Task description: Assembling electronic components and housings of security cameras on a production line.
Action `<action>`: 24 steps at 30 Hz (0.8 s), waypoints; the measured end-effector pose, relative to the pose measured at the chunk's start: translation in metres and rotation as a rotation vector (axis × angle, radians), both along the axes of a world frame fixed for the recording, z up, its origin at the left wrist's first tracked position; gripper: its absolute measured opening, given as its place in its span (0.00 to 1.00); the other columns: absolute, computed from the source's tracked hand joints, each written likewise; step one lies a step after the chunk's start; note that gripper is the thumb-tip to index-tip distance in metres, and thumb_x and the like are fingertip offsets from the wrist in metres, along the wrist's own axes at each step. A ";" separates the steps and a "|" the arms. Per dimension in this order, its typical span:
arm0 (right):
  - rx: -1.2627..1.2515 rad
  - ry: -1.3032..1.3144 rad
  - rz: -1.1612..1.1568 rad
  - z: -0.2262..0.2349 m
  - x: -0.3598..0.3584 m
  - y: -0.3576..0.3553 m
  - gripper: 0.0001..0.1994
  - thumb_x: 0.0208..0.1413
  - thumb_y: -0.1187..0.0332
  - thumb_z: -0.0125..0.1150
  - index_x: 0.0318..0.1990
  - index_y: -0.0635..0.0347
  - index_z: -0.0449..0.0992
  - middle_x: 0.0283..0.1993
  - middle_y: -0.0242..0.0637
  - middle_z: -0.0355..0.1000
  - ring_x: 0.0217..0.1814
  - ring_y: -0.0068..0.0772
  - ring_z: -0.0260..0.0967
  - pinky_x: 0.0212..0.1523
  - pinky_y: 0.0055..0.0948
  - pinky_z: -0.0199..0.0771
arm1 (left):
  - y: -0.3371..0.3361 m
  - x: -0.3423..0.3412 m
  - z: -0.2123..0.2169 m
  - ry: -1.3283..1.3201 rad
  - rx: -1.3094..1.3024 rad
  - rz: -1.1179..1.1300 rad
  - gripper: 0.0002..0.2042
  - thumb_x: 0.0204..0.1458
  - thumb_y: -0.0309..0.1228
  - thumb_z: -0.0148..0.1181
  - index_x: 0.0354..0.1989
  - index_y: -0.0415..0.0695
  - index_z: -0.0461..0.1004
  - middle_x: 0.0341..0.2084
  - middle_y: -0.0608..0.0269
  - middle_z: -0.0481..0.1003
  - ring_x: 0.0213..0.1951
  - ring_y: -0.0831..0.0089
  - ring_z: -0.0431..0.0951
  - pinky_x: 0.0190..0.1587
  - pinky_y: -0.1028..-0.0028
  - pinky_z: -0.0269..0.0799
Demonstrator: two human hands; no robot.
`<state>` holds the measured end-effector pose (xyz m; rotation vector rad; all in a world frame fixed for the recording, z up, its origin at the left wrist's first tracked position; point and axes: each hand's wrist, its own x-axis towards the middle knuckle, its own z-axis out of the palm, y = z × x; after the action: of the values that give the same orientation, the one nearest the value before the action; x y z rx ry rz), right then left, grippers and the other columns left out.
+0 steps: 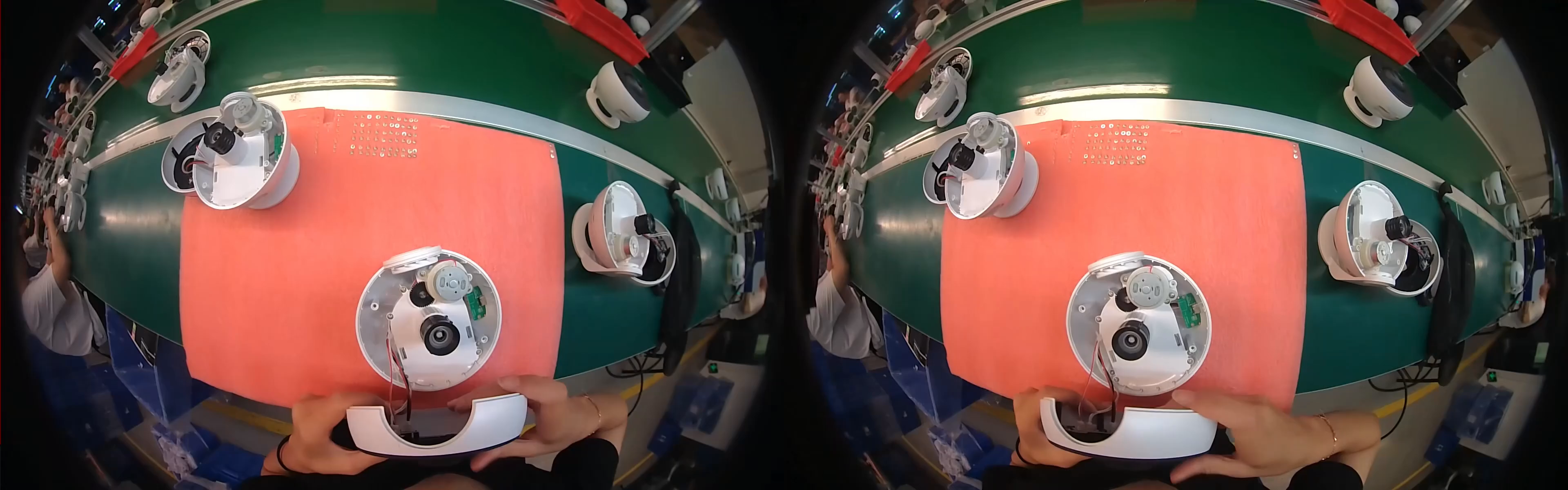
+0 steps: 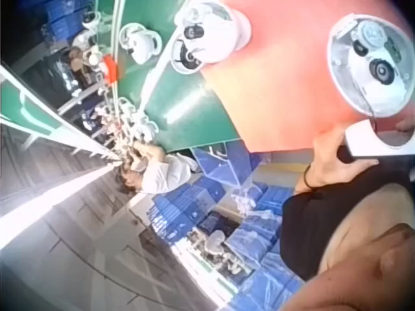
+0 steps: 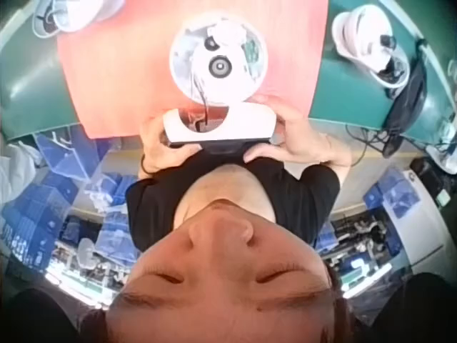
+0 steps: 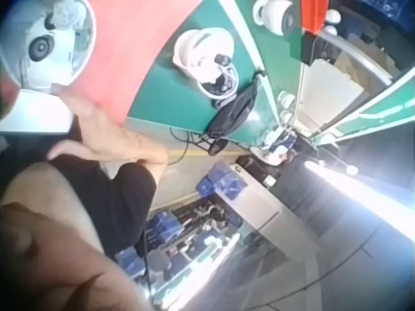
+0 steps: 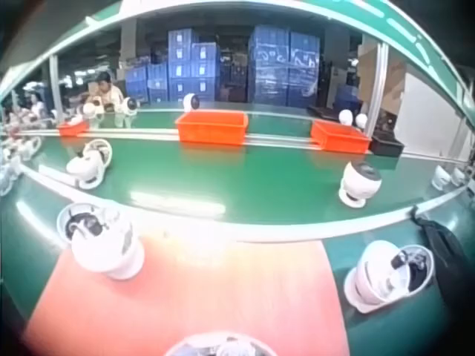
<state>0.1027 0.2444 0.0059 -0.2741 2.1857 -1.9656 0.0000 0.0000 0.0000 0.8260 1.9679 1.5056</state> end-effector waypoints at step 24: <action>-0.112 -0.435 -0.120 0.029 -0.065 0.021 0.34 0.39 0.74 0.68 0.51 0.59 0.50 0.42 0.45 0.68 0.42 0.28 0.68 0.37 0.24 0.71 | 0.034 -0.071 0.027 0.403 -0.362 -0.131 0.22 0.27 0.42 0.73 0.20 0.38 0.68 0.09 0.64 0.70 0.13 0.73 0.74 0.18 0.80 0.68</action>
<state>0.0379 0.2657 0.0352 0.2542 1.8546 -1.9818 -0.0705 0.0341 0.0269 1.1308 2.3258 0.9160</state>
